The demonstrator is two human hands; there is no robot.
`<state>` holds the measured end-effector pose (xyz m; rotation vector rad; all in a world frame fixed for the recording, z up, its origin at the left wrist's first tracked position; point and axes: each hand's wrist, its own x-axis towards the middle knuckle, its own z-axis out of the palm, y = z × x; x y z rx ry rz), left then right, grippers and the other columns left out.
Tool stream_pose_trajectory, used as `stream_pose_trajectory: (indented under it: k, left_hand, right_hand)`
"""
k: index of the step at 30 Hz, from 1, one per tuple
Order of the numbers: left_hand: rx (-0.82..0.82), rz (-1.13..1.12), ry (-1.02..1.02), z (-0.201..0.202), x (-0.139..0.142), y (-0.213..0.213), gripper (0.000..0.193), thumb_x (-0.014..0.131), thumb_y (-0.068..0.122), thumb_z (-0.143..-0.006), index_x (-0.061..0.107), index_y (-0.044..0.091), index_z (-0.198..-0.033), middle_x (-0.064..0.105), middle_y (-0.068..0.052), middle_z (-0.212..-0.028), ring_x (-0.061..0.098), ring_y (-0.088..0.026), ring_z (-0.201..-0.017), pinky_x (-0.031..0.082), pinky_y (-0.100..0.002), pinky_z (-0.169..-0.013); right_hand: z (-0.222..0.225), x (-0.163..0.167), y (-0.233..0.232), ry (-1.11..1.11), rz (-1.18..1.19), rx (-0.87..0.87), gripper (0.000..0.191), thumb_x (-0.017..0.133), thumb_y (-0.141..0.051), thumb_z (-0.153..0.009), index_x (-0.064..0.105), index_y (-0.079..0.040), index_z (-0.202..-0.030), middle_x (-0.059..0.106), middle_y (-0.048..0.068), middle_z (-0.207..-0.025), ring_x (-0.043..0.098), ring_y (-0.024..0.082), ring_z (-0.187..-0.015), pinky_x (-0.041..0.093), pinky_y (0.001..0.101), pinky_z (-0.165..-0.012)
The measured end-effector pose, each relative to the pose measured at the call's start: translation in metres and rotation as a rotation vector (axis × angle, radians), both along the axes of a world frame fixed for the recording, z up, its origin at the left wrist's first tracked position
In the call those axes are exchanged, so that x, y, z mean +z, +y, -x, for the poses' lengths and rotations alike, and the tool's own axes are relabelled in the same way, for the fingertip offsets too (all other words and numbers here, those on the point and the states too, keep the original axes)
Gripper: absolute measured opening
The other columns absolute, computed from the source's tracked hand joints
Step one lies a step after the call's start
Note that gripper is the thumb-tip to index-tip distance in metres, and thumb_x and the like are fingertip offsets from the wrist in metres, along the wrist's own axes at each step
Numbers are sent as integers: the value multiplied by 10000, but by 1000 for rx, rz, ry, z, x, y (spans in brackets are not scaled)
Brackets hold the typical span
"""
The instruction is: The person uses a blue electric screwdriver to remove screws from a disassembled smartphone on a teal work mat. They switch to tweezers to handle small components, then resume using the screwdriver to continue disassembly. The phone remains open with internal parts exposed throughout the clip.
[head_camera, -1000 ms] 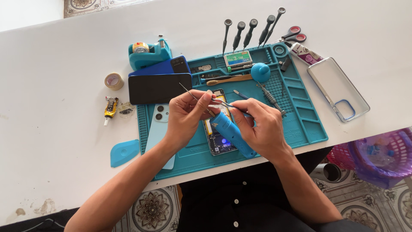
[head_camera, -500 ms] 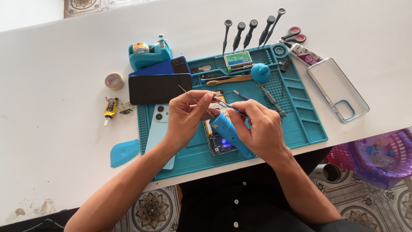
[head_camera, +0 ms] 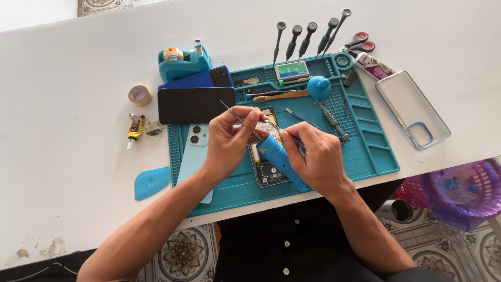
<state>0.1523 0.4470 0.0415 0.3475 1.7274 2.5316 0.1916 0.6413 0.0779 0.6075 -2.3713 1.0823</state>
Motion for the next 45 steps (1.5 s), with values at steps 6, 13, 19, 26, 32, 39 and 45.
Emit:
stream_pose_trajectory:
  k: [6,13,19,26,32,39,45]
  left_hand:
    - [21,9,-13,0,-1,2,220,633,191,-1031,688,-18,-1076,735,-112,-986,763,-167,-835,671,-308,-719]
    - [28,37,7,1,-3,3,212,637,185,-1037,691,-18,-1072,734,-116,-965,762,-163,-828,653,-293,-687]
    - [18,42,16,1,-2,4,208,637,183,-1031,687,-17,-1057,737,-109,-967,766,-163,-823,665,-300,-705]
    - [0,28,7,2,-6,5,201,643,178,-1031,694,-13,-1066,734,-109,-957,766,-164,-833,672,-310,-718]
    - [65,43,51,7,-6,-1,227,635,224,-1028,682,6,-1072,731,-102,-980,775,-168,-815,677,-312,-698]
    - [163,-47,40,19,-5,-15,270,644,281,-1043,691,22,-1105,733,-105,-990,750,-162,-747,665,-311,-677]
    - [117,-43,13,9,0,-13,271,649,278,-1032,696,21,-1106,744,-109,-985,766,-163,-764,657,-299,-661]
  right_hand:
    - [-1,-1,2,-38,3,0,116,707,-88,-978,656,-3,-917,706,108,-762,699,175,-605,541,294,-543]
    - [-7,0,4,-45,8,-11,120,703,-96,-984,659,-5,-920,700,90,-741,688,146,-588,541,280,-538]
    - [-9,1,10,-50,-34,-22,141,703,-108,-992,651,-20,-895,672,63,-680,650,126,-546,492,272,-505]
    - [-14,1,16,-63,-59,-55,143,711,-110,-984,655,-24,-885,649,62,-650,621,129,-521,467,282,-488]
    - [-19,-6,24,-61,-58,-74,142,709,-114,-990,652,-18,-902,638,57,-656,599,119,-521,457,273,-493]
    - [-11,-13,48,-51,-38,-192,119,731,-113,-996,674,-8,-998,637,69,-737,547,148,-557,431,296,-520]
    - [-1,-20,49,-43,-102,-187,157,738,-143,-996,676,-12,-1057,686,79,-877,628,164,-687,508,300,-606]
